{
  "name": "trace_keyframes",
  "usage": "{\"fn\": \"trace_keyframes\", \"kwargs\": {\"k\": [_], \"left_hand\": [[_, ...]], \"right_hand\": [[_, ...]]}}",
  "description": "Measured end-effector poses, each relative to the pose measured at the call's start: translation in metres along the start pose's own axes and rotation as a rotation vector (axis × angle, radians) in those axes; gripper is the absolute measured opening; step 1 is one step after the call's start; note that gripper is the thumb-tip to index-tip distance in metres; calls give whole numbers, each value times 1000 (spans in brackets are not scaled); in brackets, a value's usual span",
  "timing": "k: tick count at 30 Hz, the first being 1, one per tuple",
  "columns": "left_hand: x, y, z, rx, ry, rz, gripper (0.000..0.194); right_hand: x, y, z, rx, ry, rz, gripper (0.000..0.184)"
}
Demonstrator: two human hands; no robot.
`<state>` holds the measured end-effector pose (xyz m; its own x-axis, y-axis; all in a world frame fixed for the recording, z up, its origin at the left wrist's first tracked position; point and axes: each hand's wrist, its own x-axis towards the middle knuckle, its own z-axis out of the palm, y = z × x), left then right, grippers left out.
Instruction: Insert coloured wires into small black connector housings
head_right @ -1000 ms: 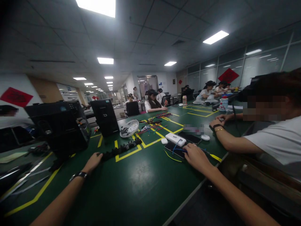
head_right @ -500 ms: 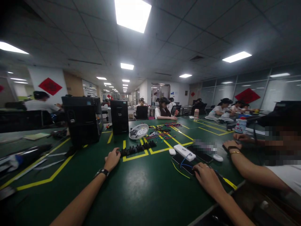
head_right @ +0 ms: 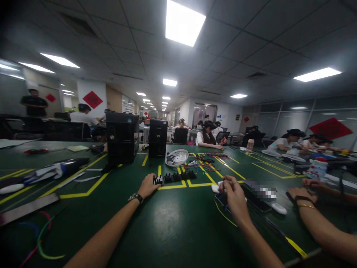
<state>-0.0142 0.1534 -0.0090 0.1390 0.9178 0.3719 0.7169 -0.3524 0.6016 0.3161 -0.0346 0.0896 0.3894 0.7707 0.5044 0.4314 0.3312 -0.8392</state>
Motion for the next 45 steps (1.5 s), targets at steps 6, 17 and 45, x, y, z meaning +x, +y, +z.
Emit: {"fn": "trace_keyframes", "kwargs": {"k": [6,17,45], "left_hand": [[-41,16,-16,-345,82,22,47],[-103,10,-62,-1358,-4,-228,88],[-105,35,-61,-1675,-10,-324,30]], "right_hand": [[-13,-12,161,229,-441,98,35],[-45,-28,235,311,-500,85,45],[-74,-23,229,152,-425,-103,28]]}}
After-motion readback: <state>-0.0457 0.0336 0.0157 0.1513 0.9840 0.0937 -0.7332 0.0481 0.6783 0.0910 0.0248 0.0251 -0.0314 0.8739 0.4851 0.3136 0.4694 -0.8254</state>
